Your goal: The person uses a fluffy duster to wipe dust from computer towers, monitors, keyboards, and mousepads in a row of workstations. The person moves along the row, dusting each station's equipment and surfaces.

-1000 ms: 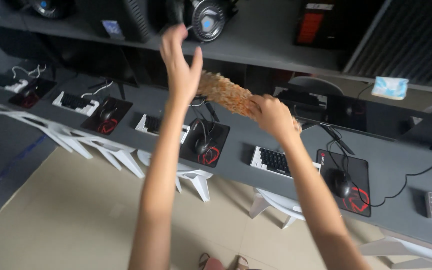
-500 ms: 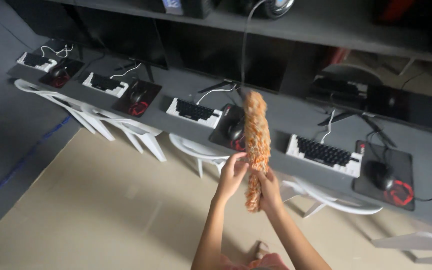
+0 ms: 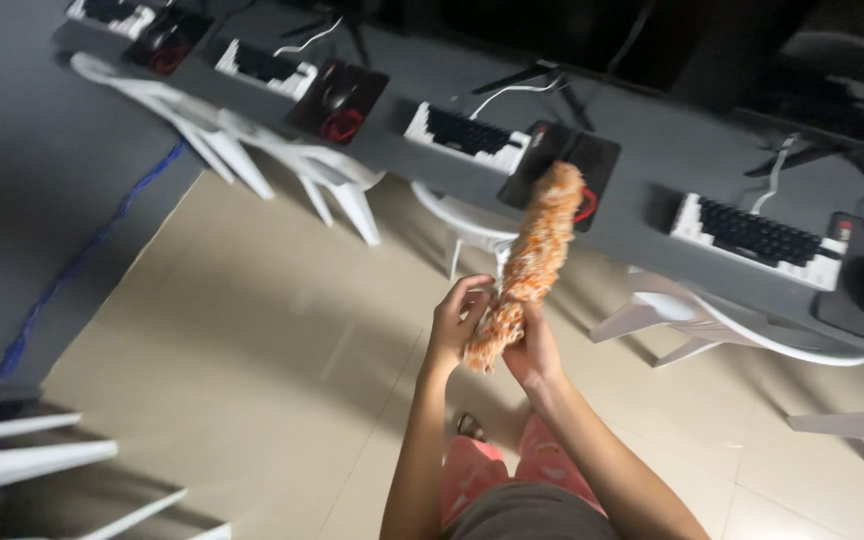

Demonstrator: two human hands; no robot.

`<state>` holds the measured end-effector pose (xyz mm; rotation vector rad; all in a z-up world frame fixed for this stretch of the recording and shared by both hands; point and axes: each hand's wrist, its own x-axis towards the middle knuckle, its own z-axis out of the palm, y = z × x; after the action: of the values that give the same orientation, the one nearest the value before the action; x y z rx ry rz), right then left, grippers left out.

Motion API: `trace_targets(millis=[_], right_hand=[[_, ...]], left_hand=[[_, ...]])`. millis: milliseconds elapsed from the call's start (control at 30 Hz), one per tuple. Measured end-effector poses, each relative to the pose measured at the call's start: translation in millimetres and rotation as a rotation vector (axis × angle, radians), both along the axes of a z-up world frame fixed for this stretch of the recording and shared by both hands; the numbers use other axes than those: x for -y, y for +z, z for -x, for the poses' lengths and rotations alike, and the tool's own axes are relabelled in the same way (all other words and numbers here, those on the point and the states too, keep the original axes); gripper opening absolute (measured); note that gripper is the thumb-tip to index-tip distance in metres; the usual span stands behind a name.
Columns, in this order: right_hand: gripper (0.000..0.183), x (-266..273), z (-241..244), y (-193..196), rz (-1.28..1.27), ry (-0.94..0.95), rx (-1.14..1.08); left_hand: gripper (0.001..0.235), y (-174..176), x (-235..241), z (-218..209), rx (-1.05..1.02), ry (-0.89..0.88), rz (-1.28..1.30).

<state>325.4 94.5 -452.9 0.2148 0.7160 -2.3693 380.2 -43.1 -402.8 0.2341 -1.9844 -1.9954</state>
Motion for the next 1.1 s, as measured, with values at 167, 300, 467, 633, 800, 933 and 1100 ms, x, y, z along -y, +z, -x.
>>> trace_targets(millis=[167,300,467,633,800,933,1100], right_hand=[[0.026,37,-22,32,0.109,-0.017,0.047],[0.025,59,-31,45,0.129,0.048,0.012],[0.024,95,-26,26,0.152,0.151,0.049],[0.027,150,-3,-1,0.200,0.246,0.115],[0.032,216,29,11,0.129,0.359,0.093],[0.036,271,73,-5,0.130,0.478,0.050],[0.042,298,121,0,0.073,0.696,-0.176]], left_hand=[[0.031,-1,35,-32,-0.218,0.001,0.007],[0.036,-1,59,-56,-0.170,0.005,-0.303],[0.042,-3,88,-67,-0.201,0.196,-0.100],[0.039,-4,129,-63,-0.211,0.255,-0.151],[0.026,9,189,-43,-0.174,0.303,-0.081],[0.025,12,250,-10,-0.171,0.249,-0.110],[0.026,41,309,33,-0.167,0.205,-0.003]])
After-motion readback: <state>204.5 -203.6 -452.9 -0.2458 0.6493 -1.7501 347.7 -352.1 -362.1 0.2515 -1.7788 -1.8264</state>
